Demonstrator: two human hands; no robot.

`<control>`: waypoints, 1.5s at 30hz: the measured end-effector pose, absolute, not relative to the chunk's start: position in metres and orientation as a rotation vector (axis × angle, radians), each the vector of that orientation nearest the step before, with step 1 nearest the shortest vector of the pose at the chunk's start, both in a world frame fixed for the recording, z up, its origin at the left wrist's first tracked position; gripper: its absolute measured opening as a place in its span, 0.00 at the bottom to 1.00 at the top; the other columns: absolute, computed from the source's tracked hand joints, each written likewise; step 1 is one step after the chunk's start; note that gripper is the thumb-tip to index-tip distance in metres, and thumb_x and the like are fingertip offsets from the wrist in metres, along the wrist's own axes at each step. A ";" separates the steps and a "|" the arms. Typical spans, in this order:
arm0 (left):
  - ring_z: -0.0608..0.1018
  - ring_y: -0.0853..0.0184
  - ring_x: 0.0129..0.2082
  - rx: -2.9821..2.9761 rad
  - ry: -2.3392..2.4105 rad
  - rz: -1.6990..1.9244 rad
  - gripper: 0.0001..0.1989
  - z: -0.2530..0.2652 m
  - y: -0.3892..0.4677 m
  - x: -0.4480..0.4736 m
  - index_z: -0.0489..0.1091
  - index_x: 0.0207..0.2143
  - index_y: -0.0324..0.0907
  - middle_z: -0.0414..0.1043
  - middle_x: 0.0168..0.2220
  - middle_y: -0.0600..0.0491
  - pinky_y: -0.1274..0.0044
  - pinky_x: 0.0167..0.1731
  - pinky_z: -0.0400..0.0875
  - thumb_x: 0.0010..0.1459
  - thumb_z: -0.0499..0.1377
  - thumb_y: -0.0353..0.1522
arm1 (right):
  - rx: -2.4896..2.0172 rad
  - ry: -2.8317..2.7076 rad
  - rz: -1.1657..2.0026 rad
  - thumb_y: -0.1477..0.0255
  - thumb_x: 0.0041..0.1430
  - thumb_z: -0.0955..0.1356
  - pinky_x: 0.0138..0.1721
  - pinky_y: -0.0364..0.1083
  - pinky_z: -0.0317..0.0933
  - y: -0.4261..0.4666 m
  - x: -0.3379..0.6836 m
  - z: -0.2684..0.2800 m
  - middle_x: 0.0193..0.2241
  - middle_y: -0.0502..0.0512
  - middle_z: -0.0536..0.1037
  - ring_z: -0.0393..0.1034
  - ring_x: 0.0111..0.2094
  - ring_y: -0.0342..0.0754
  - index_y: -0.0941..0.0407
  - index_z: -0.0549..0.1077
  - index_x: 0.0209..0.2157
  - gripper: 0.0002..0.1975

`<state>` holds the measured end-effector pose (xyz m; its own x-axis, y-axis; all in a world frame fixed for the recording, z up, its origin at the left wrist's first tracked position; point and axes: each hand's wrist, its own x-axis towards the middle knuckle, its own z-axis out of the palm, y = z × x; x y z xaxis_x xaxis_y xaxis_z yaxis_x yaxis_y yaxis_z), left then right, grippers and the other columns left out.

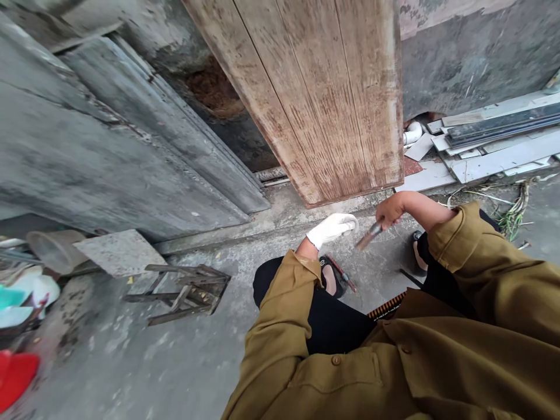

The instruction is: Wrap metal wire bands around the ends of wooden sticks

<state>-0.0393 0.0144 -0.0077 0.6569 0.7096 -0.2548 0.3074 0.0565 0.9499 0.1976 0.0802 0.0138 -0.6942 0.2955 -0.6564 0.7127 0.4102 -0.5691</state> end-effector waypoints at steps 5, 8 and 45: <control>0.67 0.73 0.25 1.554 1.037 0.477 0.16 -0.016 0.022 -0.044 0.71 0.35 0.35 0.71 0.30 0.52 0.80 0.28 0.64 0.55 0.60 0.41 | 0.435 2.036 -1.794 0.54 0.50 0.73 0.26 0.40 0.56 0.068 0.200 0.037 0.24 0.48 0.72 0.64 0.23 0.39 0.60 0.71 0.31 0.22; 0.67 0.73 0.23 1.486 1.042 0.497 0.17 -0.020 0.023 -0.044 0.70 0.35 0.35 0.67 0.25 0.54 0.80 0.25 0.63 0.57 0.58 0.42 | 0.672 2.283 -2.065 0.53 0.54 0.71 0.27 0.41 0.58 0.073 0.208 0.051 0.26 0.50 0.72 0.63 0.25 0.39 0.59 0.71 0.32 0.21; 0.71 0.68 0.34 1.872 1.110 0.480 0.12 0.012 -0.002 -0.047 0.72 0.33 0.38 0.72 0.33 0.51 0.78 0.37 0.66 0.60 0.54 0.37 | 0.537 1.943 -1.505 0.55 0.47 0.74 0.28 0.41 0.57 0.069 0.195 0.035 0.22 0.48 0.71 0.64 0.23 0.41 0.59 0.73 0.30 0.21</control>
